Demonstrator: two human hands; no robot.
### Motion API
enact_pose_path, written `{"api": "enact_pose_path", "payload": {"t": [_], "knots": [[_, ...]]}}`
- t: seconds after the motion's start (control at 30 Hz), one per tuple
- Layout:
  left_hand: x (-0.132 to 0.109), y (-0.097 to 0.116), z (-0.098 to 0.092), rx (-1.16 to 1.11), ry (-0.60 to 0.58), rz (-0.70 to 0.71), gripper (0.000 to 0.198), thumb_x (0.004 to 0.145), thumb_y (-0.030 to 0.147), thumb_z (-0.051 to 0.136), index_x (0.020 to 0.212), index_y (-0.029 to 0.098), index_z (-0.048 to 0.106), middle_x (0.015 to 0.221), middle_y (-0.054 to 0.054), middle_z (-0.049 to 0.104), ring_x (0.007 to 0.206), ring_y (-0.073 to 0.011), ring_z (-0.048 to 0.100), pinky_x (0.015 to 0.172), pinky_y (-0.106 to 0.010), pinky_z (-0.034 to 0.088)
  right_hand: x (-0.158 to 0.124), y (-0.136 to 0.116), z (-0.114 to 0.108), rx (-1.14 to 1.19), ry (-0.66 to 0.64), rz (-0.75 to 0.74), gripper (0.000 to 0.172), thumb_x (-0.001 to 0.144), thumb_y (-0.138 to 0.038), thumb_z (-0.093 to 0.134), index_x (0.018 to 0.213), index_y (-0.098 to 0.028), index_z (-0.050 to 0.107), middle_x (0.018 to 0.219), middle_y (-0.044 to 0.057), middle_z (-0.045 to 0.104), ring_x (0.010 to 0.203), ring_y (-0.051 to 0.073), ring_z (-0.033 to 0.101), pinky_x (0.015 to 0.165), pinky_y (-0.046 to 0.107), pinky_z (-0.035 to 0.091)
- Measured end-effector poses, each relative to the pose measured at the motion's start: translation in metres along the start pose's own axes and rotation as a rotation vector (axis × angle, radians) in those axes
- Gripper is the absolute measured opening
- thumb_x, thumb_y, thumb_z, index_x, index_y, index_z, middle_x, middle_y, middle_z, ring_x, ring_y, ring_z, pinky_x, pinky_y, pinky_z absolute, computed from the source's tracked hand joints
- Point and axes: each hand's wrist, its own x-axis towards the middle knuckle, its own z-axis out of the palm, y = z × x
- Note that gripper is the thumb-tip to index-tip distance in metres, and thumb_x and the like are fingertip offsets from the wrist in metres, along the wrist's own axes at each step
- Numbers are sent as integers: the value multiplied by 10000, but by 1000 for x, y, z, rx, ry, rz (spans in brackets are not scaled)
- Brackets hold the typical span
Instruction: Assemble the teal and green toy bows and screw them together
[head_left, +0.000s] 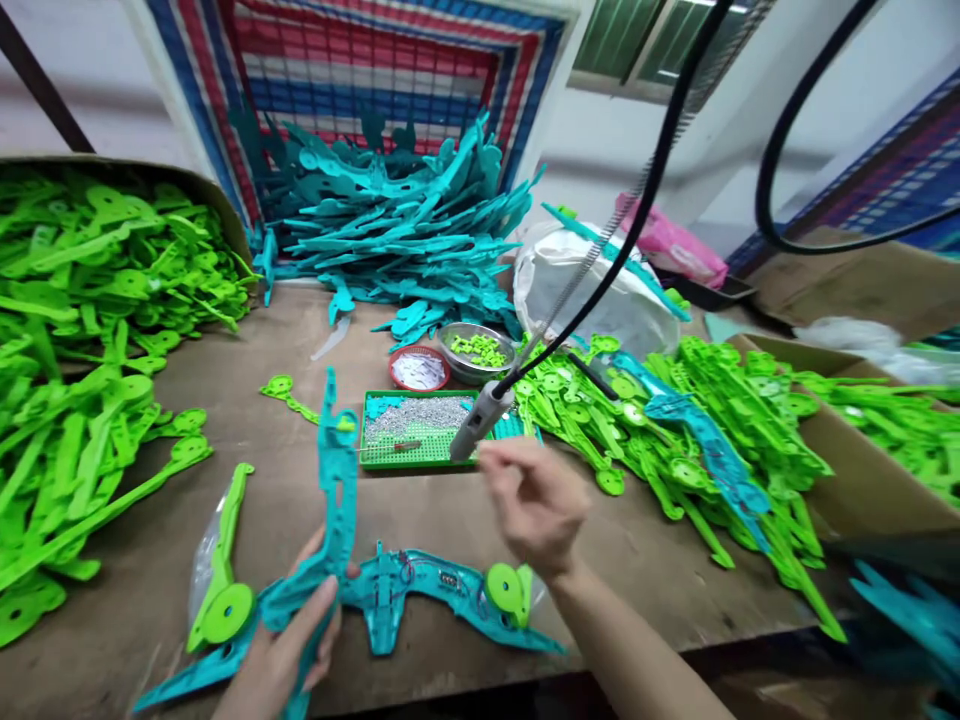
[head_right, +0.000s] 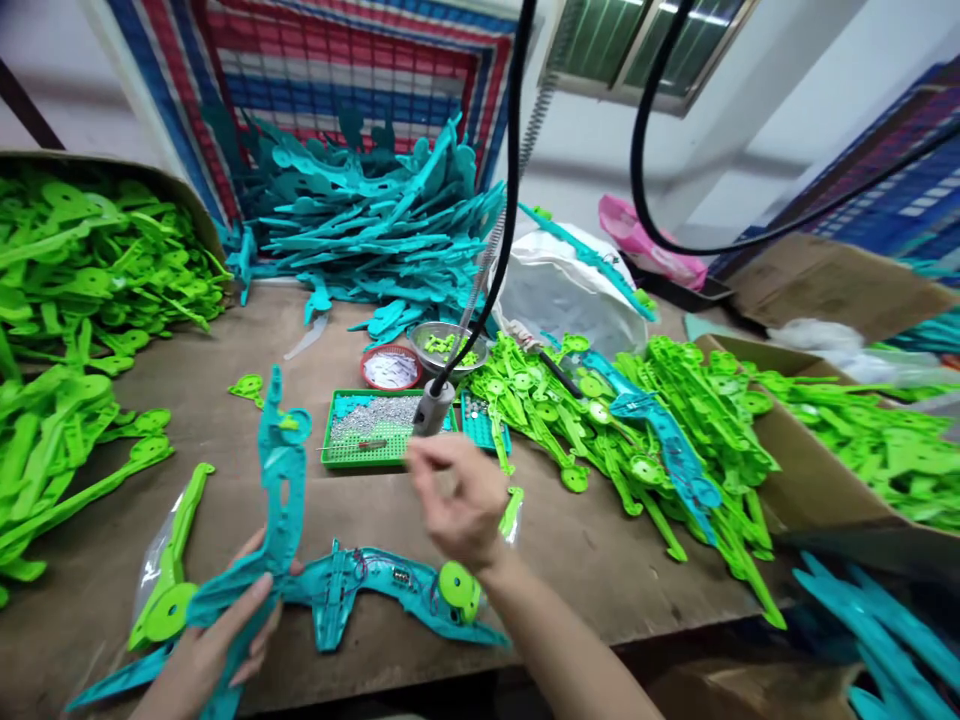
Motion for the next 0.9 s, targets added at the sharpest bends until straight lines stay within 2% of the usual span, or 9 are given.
{"api": "enact_pose_path", "payload": {"t": [0.03, 0.1, 0.17, 0.2, 0.37, 0.5, 0.63, 0.8, 0.9], "knots": [[2, 7, -2, 31, 28, 35, 628, 854, 542, 716, 1372, 237, 530, 553, 61, 529, 409, -99, 416, 392, -194, 292, 12, 17, -6, -65, 86, 88, 116, 920, -212, 619, 1001, -241, 698, 872, 38, 745, 755, 173, 706, 715, 328, 599], [4, 20, -2, 43, 30, 64, 573, 865, 568, 688, 1304, 218, 574, 532, 65, 498, 383, -73, 366, 408, -196, 269, 43, 62, -11, -249, 72, 292, 171, 941, -243, 542, 1037, -184, 669, 911, 81, 740, 774, 192, 708, 720, 336, 599], [5, 30, 0, -22, -5, 43, 528, 868, 556, 689, 1252, 202, 610, 543, 57, 495, 390, -58, 358, 421, -192, 248, 79, 110, -5, -524, -258, 420, 276, 936, -184, 466, 1133, -144, 653, 1049, 116, 750, 913, 202, 722, 818, 328, 587], [6, 32, 2, -67, -24, 21, 512, 868, 541, 696, 1235, 192, 623, 551, 53, 493, 399, -54, 354, 424, -190, 238, 96, 131, 2, -564, -355, 438, 294, 904, -140, 476, 1124, -133, 670, 1065, 122, 756, 932, 210, 725, 834, 327, 579], [14, 29, 7, -299, -57, -62, 426, 895, 445, 684, 1206, 155, 655, 634, 23, 516, 441, -43, 297, 417, -186, 219, 148, 196, 47, -685, -658, 417, 345, 830, -38, 518, 1078, -139, 735, 1124, 108, 767, 1026, 201, 706, 932, 287, 517], [20, 24, 6, -384, -60, -84, 367, 891, 412, 694, 1146, 148, 690, 648, 15, 514, 454, -41, 282, 412, -177, 217, 161, 215, 72, -787, -844, 378, 338, 795, -38, 595, 1079, -136, 750, 1148, 123, 762, 1037, 205, 689, 931, 265, 482], [24, 26, 4, -372, -110, -89, 396, 871, 446, 722, 1127, 144, 702, 591, 43, 458, 441, -38, 269, 420, -181, 234, 168, 222, 81, -853, -949, 323, 308, 756, -70, 679, 1041, -150, 764, 1106, 134, 767, 1013, 219, 683, 877, 256, 476], [28, 30, 9, -353, -163, -105, 417, 894, 460, 684, 1141, 124, 695, 587, 45, 462, 414, -23, 263, 423, -181, 244, 167, 210, 77, -892, -906, 291, 256, 727, -72, 709, 965, -131, 781, 994, 148, 779, 943, 239, 689, 828, 269, 474], [29, 36, 14, -367, -186, -101, 382, 921, 443, 646, 1126, 124, 693, 579, 44, 463, 408, -25, 264, 410, -169, 240, 161, 195, 63, -863, -792, 292, 376, 772, -39, 645, 1124, -107, 759, 1064, 166, 771, 959, 247, 692, 833, 300, 474]]}}
